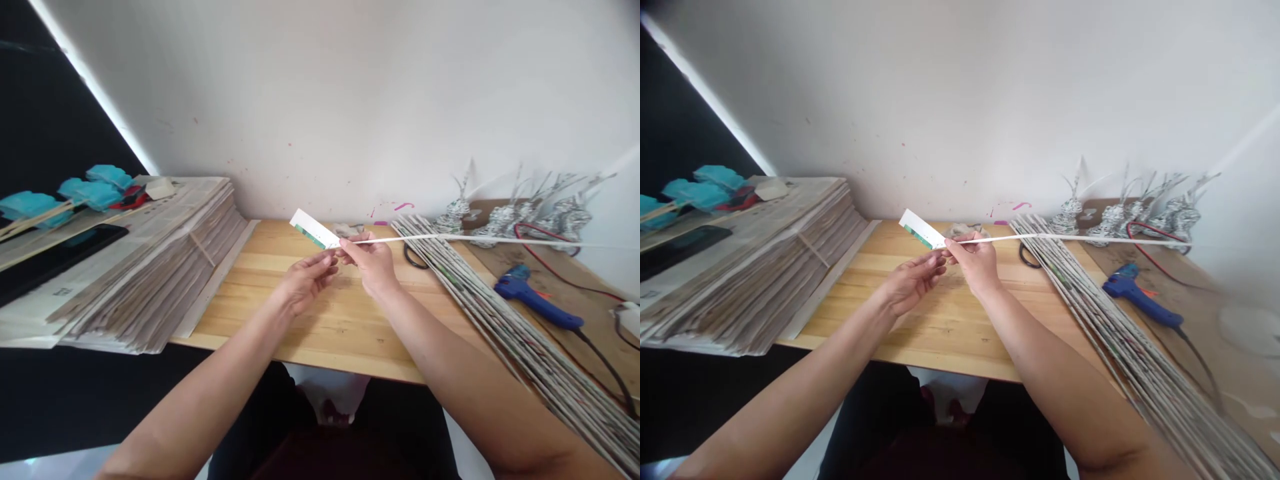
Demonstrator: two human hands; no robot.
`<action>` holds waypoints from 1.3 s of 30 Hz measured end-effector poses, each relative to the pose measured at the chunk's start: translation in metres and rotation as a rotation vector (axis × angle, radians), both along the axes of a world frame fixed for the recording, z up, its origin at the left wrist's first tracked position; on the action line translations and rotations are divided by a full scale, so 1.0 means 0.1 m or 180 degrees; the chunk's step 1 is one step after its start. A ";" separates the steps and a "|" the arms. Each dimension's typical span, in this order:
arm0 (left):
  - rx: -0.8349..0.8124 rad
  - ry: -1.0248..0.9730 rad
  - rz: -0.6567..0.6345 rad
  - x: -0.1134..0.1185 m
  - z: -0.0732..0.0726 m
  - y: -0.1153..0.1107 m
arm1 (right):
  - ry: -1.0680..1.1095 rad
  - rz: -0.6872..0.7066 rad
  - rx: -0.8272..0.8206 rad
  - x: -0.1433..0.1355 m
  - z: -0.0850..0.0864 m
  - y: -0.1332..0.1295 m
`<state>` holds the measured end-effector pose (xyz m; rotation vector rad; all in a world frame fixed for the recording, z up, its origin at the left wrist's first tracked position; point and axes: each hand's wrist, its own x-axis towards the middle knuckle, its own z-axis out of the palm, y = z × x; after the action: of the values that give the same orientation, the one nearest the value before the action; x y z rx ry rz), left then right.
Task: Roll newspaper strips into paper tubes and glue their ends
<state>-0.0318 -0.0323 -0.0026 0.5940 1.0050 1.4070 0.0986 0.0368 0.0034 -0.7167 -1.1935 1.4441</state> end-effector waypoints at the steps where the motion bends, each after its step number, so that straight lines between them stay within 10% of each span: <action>1: 0.0072 -0.0143 -0.0011 0.06 0.01 0.07 | 0.0027 -0.0037 -0.0001 -0.01 -0.01 -0.01; 7: 0.0115 -0.0119 0.0136 0.01 0.06 0.51 | 0.0050 -0.0232 -0.0068 -0.06 -0.10 0.02; 11: 0.0135 0.0064 0.0281 -0.18 0.02 0.67 | -0.0793 0.0740 -0.0460 -0.06 -0.15 -0.09; 14: 0.0031 0.0080 0.0324 -0.24 -0.07 0.69 | -0.1825 0.1249 0.0378 -0.02 -0.09 -0.22; 20: 0.0152 0.0211 -0.0086 -0.17 -0.14 0.64 | -0.2562 -0.0581 0.2539 0.17 0.07 -0.08; 39: 0.0143 0.0172 -0.0402 -0.05 -0.12 0.58 | -0.2440 -0.0057 0.0492 0.33 0.02 0.22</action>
<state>-0.0368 0.0260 -0.0144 0.7197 0.9637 1.3105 0.1312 0.0590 0.0058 -1.2225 -1.8441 1.0580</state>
